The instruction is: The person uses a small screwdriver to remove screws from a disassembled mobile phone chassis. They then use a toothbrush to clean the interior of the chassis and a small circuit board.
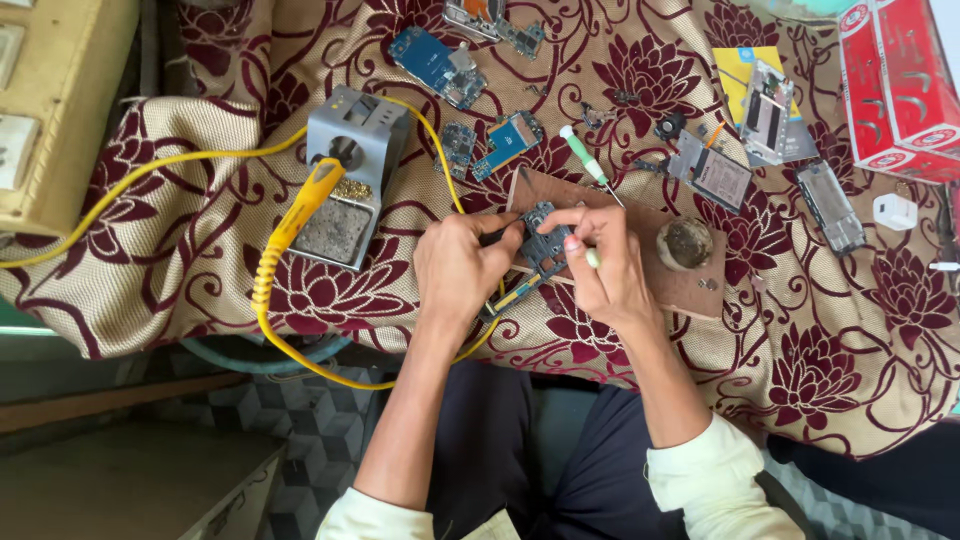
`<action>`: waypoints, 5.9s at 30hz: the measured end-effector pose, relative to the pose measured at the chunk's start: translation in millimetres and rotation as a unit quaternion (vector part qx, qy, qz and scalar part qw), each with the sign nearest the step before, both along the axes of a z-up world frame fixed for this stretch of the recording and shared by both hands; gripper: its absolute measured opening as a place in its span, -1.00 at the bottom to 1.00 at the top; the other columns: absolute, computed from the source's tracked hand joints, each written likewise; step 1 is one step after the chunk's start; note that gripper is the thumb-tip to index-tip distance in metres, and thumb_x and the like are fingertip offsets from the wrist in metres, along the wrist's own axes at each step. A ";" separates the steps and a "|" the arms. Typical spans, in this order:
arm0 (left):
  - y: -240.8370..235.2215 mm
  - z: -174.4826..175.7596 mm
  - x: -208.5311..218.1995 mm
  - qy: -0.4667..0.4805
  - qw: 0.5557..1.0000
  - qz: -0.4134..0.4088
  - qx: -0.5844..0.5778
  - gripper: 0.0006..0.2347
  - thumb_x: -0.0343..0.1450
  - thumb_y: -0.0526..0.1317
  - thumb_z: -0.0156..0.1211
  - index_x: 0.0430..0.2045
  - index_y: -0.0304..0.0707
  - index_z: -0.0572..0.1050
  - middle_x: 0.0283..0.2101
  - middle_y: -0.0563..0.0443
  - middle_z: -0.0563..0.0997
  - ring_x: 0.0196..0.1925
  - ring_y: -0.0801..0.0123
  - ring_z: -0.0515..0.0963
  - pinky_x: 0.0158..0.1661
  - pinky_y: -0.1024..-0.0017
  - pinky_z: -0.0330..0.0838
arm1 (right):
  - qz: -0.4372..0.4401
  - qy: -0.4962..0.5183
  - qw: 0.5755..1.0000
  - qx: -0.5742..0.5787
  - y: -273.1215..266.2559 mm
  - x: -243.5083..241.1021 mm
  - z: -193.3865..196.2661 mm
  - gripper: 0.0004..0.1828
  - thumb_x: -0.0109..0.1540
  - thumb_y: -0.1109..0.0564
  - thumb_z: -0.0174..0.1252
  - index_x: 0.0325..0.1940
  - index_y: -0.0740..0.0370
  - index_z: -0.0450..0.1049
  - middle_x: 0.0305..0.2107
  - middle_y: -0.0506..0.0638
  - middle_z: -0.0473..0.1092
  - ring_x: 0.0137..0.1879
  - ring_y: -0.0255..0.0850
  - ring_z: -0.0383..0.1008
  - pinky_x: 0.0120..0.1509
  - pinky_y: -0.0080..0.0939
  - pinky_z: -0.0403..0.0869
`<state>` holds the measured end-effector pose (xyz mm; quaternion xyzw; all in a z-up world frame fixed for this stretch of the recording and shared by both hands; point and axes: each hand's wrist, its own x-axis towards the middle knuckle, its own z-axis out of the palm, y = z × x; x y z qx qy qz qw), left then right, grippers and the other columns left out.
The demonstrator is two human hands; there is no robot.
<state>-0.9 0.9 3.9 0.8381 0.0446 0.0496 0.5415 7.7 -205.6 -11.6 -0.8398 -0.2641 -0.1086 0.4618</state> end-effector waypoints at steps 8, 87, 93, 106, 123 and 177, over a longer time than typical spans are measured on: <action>-1.5 -0.9 1.5 0.023 1.000 0.007 -0.008 -0.82 0.31 -0.08 0.32 -0.32 -0.01 0.74 -0.61 -0.06 0.65 -0.57 0.18 0.66 -0.41 0.29 0.50 | -0.037 -0.115 0.977 -0.175 11.4 0.5 3.4 -0.82 0.28 0.41 -0.01 -0.04 0.43 0.23 -0.23 0.21 0.53 -0.29 0.06 0.59 -0.19 0.00 0.56; -3.4 3.0 7.2 0.048 0.985 0.008 -0.167 -0.75 0.51 -0.14 0.10 -0.28 -0.38 0.62 -0.60 -0.05 0.65 -0.67 0.52 0.49 -0.59 0.47 0.34 | -0.197 -0.061 0.901 0.381 1.3 -23.5 -48.8 -0.81 0.33 0.19 0.13 -0.17 0.22 0.21 -0.50 -0.05 0.30 -0.54 -0.45 0.16 -0.53 -0.46 0.19; -14.9 14.3 43.0 0.025 0.984 0.007 -0.174 -0.78 0.54 -0.20 -0.04 -0.20 -0.47 0.44 -0.48 -0.02 0.72 -0.60 0.45 0.62 -0.58 0.51 0.45 | -0.137 -0.019 0.866 0.480 -0.1 -33.6 -53.1 -0.62 0.45 -0.16 -0.04 0.07 0.12 0.07 -0.47 -0.03 0.24 -0.45 -0.41 0.12 -0.37 -0.44 0.11; -61.7 6.4 211.0 -0.254 0.923 -0.111 0.268 -0.78 0.58 -0.19 0.05 -0.31 -0.41 0.52 -0.36 -0.41 0.64 -0.29 -0.26 0.63 -0.33 0.02 0.51 | -0.037 0.010 0.873 0.486 4.7 -39.7 -62.6 -0.61 0.49 -0.15 -0.12 0.05 0.21 0.04 -0.55 0.01 0.21 -0.43 -0.35 0.11 -0.31 -0.36 0.10; -25.5 43.5 100.1 -0.169 0.913 -0.062 0.366 -0.79 0.28 -0.23 0.43 -0.30 -0.35 0.66 -0.37 -0.36 0.66 -0.33 -0.15 0.66 -0.27 0.14 0.55 | 0.015 0.001 0.872 0.490 2.8 -38.8 -47.8 -0.39 0.43 -0.34 -0.06 0.16 0.17 -0.06 -0.45 0.10 0.24 -0.35 -0.30 0.15 -0.24 -0.34 0.12; -10.5 13.6 -32.4 -0.188 0.959 -0.011 0.211 -0.43 0.21 -0.13 0.48 0.11 -0.29 0.45 -0.18 -0.02 0.72 -0.17 0.13 0.68 -0.20 0.24 0.56 | -0.091 -0.112 0.971 0.189 -26.4 0.9 -2.8 -0.87 0.54 0.27 -0.16 0.08 0.33 0.31 -0.52 -0.05 0.39 -0.46 -0.38 0.36 -0.38 -0.34 0.29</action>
